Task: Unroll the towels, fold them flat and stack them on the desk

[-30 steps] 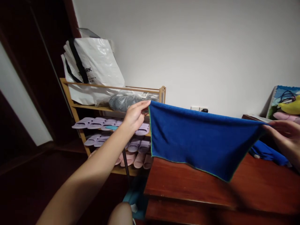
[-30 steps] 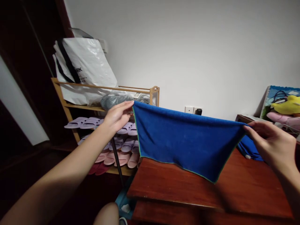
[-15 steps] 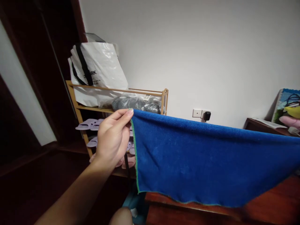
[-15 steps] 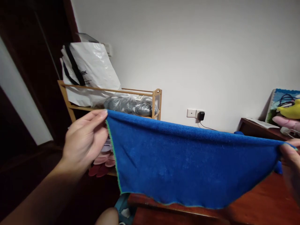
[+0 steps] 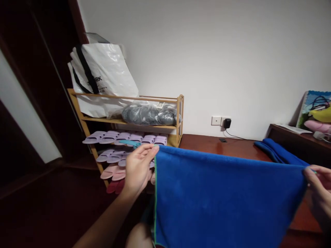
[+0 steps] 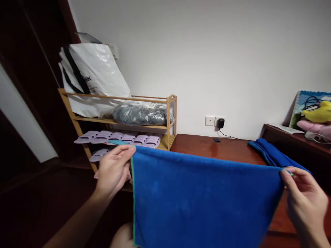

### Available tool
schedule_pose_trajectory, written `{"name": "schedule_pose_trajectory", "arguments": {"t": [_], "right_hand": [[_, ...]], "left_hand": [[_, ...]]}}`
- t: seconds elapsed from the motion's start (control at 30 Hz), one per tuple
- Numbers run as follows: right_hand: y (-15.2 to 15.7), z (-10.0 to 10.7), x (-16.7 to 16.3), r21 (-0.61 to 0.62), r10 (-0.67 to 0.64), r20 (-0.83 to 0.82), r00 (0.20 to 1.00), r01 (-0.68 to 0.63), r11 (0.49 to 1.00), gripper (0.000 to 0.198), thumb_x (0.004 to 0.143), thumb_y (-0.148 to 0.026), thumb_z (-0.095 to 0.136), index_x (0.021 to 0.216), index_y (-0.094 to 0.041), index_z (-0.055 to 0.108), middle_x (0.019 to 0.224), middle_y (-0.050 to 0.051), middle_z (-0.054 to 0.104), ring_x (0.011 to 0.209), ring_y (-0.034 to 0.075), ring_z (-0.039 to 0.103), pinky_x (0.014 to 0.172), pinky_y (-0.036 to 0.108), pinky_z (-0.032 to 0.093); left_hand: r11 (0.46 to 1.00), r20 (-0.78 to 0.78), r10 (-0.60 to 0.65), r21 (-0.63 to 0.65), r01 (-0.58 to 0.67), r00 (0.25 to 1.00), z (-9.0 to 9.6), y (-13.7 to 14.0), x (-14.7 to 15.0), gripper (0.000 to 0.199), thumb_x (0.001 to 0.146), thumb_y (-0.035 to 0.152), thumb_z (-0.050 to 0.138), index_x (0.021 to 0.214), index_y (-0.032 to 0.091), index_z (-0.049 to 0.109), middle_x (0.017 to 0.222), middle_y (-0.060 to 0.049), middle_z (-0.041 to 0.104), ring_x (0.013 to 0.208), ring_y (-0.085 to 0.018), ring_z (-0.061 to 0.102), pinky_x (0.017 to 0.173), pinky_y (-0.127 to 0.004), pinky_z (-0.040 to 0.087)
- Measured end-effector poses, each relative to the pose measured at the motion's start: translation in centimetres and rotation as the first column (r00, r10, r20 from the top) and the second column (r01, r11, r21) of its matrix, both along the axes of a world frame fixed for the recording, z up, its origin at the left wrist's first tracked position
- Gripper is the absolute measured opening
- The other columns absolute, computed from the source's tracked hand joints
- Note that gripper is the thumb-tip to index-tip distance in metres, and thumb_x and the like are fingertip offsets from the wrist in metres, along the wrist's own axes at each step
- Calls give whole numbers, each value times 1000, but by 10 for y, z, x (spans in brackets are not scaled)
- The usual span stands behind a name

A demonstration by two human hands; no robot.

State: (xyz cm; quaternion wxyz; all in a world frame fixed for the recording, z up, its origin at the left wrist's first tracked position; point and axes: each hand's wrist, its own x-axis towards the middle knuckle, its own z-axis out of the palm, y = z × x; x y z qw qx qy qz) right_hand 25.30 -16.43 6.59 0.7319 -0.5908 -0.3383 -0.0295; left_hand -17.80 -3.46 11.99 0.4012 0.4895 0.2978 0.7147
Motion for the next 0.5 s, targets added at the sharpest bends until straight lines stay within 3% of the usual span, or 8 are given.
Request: {"name": "schedule_pose_trajectory", "arguments": {"t": [0.17, 0.33, 0.4, 0.5], "right_hand": [[46, -12, 24, -122, 193, 4, 981, -191, 974, 41, 62, -55, 70, 85, -24, 58, 75, -1, 57, 66, 11, 49, 57, 25, 38], [99, -40, 51, -373, 355, 39, 934, -316, 872, 52, 61, -63, 65, 81, -16, 57, 66, -1, 55, 58, 10, 47, 54, 24, 38], [117, -53, 55, -475, 392, 61, 918, -319, 820, 50, 65, -63, 62, 77, -15, 56, 64, -2, 55, 57, 9, 48, 54, 24, 39], [139, -73, 55, -617, 405, 114, 907, -255, 744, 42, 79, -56, 55, 76, -14, 56, 65, -3, 55, 57, 8, 50, 57, 24, 43]], "left_hand": [[1000, -134, -20, -5, 19, 991, -31, 52, 21, 29, 64, 45, 77, 74, 21, 66, 71, 2, 64, 70, -15, 59, 65, -23, 46], [989, -334, -34, -148, -17, 942, -70, 112, 48, 40, 70, 56, 70, 72, 17, 63, 74, -3, 66, 72, -18, 63, 63, -26, 47], [977, -457, -45, -206, -57, 888, -86, 133, 57, 34, 81, 48, 64, 81, 14, 63, 81, -4, 66, 76, -18, 63, 66, -28, 50], [957, -666, -57, -247, -149, 744, -105, 158, 65, 25, 92, 33, 57, 108, 14, 59, 105, -7, 61, 88, -19, 62, 75, -37, 52]]}}
